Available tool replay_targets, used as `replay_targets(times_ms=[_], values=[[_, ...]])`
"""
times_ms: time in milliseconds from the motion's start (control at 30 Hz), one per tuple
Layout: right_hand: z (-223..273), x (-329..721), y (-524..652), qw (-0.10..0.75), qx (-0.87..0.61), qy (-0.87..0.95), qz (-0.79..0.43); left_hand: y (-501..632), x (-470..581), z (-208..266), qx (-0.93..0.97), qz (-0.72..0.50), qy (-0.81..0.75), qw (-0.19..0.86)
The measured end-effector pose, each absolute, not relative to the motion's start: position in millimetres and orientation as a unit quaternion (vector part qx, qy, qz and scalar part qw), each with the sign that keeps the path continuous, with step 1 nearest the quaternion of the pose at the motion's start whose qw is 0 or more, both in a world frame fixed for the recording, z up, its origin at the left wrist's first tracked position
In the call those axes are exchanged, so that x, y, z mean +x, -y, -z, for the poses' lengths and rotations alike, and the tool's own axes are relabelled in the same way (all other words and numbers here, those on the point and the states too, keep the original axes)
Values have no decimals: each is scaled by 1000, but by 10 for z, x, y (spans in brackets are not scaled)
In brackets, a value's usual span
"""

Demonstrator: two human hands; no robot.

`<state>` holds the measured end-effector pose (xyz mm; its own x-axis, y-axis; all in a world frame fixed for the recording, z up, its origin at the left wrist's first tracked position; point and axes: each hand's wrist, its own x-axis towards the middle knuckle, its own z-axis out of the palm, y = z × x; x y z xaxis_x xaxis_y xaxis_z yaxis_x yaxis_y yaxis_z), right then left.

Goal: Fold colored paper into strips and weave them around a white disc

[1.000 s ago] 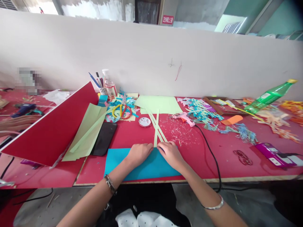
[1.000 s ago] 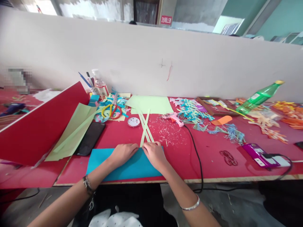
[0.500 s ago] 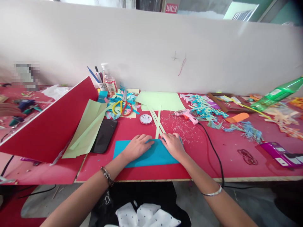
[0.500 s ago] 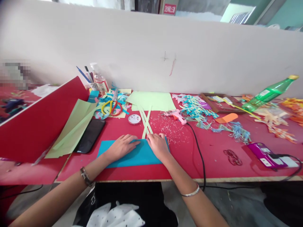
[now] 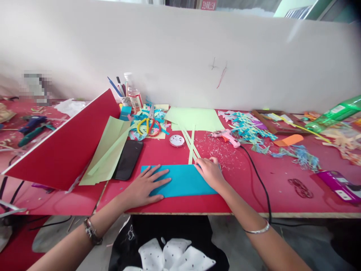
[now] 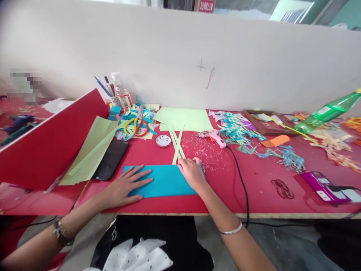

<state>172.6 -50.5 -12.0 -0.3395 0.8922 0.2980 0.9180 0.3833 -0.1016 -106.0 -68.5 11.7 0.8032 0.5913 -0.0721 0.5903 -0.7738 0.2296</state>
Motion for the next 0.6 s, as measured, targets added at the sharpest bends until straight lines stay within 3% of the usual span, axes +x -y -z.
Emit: replay_targets(times_ms=[300, 467, 600], values=[[-18, 1521, 693, 153, -555, 810, 110, 688, -1045, -122, 940, 8, -323, 111], [-134, 1160, 1154, 134, -393, 909, -34, 692, -1048, -111, 939, 2, -326, 111], [-100, 1069, 1353, 130, -396, 906, -70, 690, -1042, -111, 938, 11, -327, 111]])
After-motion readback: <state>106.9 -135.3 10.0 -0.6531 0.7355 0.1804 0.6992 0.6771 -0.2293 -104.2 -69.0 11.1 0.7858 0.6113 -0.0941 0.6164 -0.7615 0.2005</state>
